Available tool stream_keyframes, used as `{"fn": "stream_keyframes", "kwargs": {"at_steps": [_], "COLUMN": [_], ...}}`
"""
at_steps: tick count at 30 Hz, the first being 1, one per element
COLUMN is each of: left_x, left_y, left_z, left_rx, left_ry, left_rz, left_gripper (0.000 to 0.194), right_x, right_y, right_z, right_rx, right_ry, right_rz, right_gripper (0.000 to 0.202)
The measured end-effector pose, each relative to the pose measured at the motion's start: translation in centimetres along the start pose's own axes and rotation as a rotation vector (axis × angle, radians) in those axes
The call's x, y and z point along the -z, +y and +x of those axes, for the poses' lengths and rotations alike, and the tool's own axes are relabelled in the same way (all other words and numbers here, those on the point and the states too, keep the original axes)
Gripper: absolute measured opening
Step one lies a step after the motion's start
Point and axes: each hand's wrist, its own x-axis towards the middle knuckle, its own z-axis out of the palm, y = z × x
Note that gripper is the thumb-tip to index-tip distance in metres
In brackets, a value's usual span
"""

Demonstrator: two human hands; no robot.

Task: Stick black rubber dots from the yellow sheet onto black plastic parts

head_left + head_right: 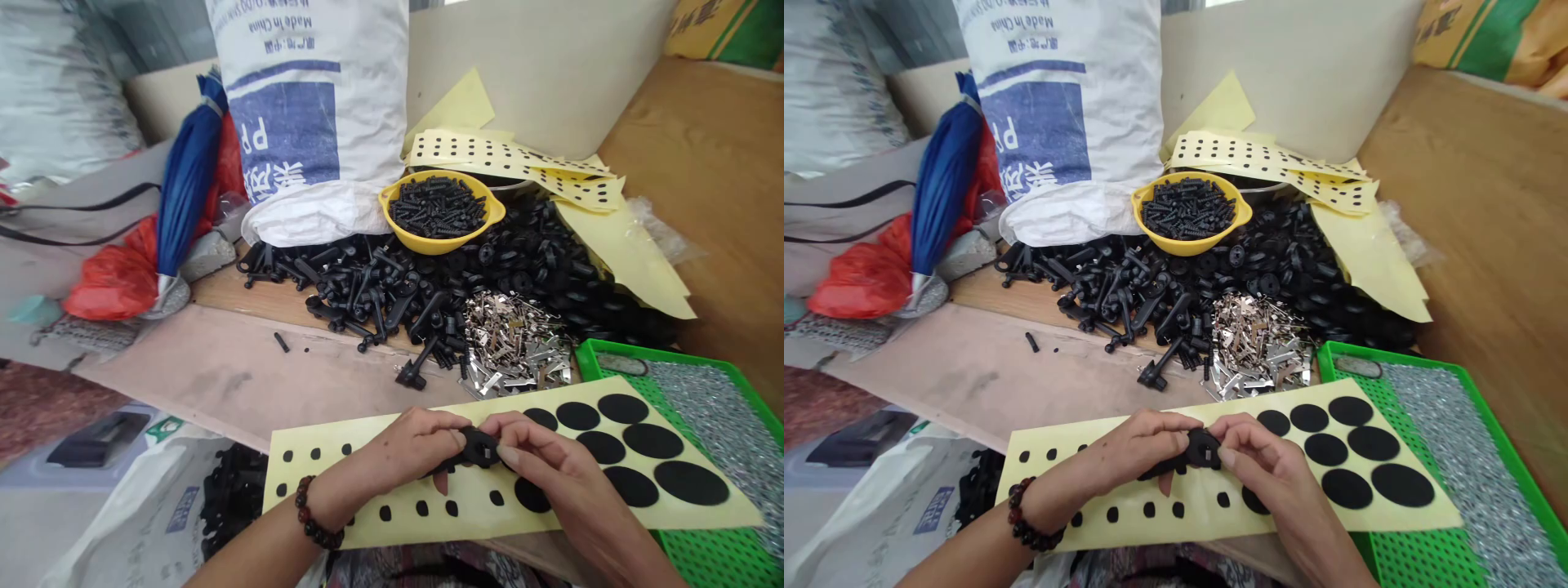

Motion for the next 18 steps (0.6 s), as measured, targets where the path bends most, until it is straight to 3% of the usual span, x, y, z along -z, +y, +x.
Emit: {"fn": "stream_keyframes", "kwargs": {"at_steps": [7, 18], "left_x": [-0.2, -1.0], "left_y": [-0.7, -1.4], "left_z": [0.2, 0.3], "left_rx": [-0.008, -0.063], "left_ry": [-0.007, 0.098], "left_rz": [-0.066, -0.053], "left_gripper": [0.035, 0.034], "right_x": [0.0, -0.3], "right_y": [0.3, 0.1], "right_z": [0.1, 0.0], "right_rx": [-0.016, -0.015], "right_ry": [-0.011, 0.011], "right_rz": [-0.010, 0.034], "right_gripper": [0.024, 0.021]}}
